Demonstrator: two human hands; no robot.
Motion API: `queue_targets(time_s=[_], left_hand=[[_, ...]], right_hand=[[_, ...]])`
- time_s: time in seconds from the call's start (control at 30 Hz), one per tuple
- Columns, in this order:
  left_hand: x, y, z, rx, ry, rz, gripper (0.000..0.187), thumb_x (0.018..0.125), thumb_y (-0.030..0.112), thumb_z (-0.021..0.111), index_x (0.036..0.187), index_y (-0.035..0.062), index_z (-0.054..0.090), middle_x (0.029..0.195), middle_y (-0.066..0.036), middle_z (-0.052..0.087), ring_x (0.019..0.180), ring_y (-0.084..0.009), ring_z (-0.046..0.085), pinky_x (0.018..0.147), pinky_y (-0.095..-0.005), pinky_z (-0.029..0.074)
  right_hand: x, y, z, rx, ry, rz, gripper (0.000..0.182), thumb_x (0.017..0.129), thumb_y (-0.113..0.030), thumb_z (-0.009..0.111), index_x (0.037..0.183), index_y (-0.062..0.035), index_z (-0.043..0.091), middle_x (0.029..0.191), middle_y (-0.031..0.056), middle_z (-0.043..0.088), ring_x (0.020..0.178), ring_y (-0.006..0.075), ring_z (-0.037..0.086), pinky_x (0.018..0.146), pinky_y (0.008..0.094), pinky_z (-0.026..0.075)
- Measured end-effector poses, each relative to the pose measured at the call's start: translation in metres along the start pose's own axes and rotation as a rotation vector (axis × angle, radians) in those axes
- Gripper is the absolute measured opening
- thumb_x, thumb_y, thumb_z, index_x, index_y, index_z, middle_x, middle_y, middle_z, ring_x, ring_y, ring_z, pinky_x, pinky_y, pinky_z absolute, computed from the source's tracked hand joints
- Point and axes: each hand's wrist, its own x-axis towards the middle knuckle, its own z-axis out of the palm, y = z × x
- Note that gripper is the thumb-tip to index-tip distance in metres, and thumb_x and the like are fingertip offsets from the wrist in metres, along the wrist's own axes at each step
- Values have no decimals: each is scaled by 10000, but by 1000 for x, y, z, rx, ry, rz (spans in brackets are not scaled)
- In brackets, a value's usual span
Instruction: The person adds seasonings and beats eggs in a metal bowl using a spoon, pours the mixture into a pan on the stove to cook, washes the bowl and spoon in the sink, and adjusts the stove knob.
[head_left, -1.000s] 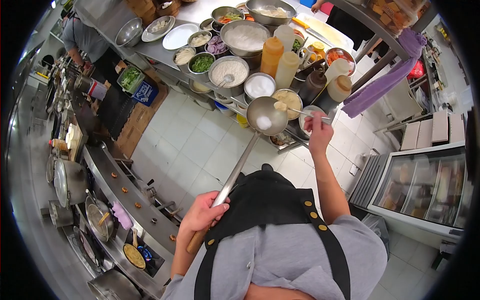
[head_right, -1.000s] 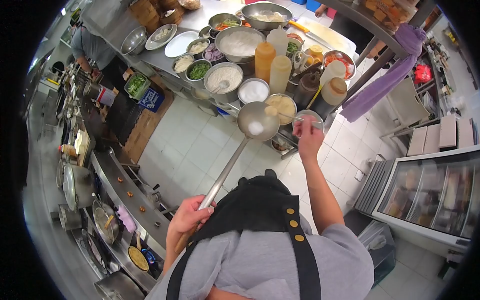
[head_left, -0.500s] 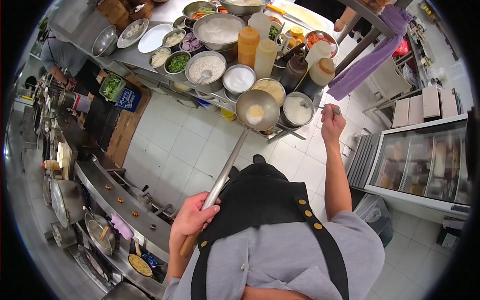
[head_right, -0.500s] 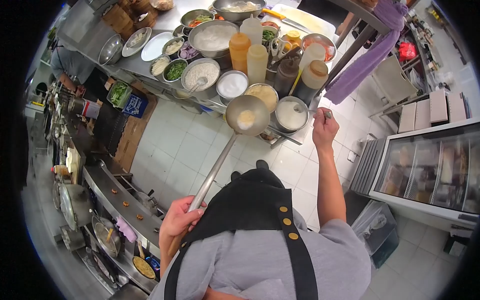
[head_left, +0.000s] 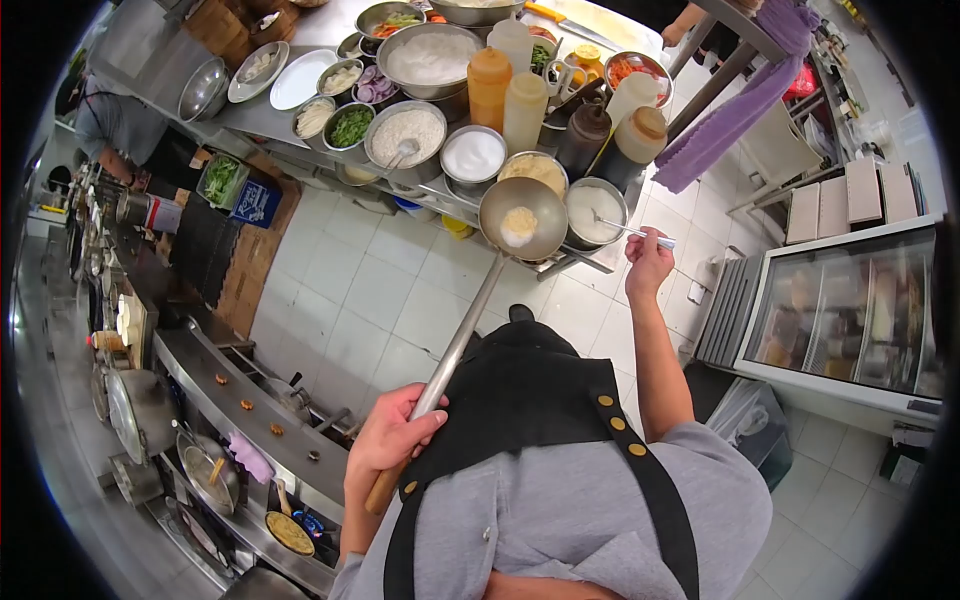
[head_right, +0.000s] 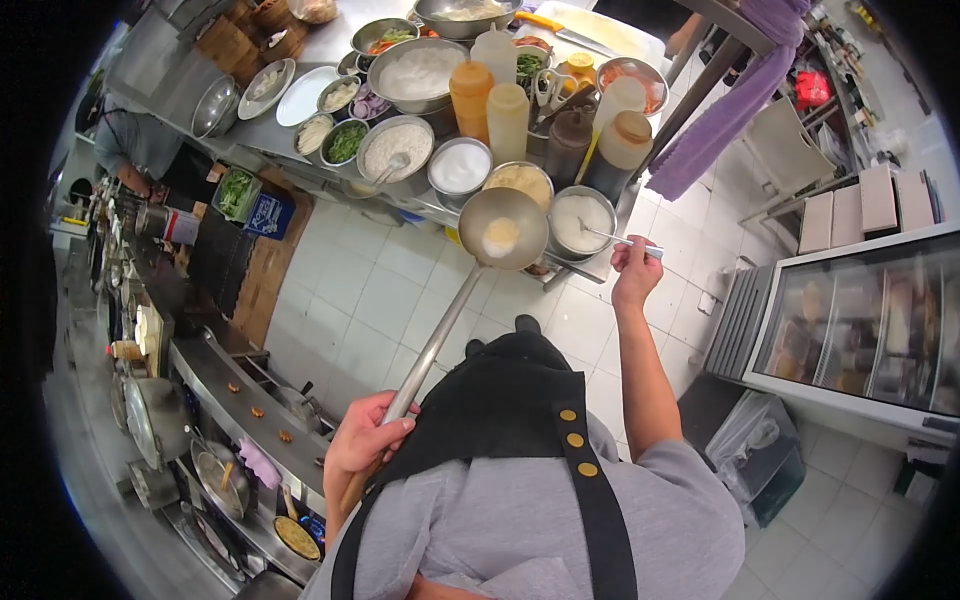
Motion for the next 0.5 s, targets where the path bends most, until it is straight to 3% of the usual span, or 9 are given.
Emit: queue_targets(time_s=[0.3, 0.5], left_hand=[[3, 4, 1, 27, -21, -11, 194, 833, 98, 601, 992, -4, 557, 609, 15, 498, 485, -42, 448, 417, -196, 343], [9, 1, 4, 7, -60, -13, 195, 837, 100, 593, 997, -4, 555, 596, 11, 492, 481, -42, 445, 417, -197, 345]], right_hand=[[9, -21, -4, 102, 83, -3, 168, 922, -155, 489, 891, 3, 539, 667, 97, 591, 469, 113, 497, 403, 212, 329], [-15, -68, 20, 64, -109, -69, 176, 931, -149, 489, 931, 16, 550, 695, 91, 598, 536, 112, 525, 478, 213, 383]])
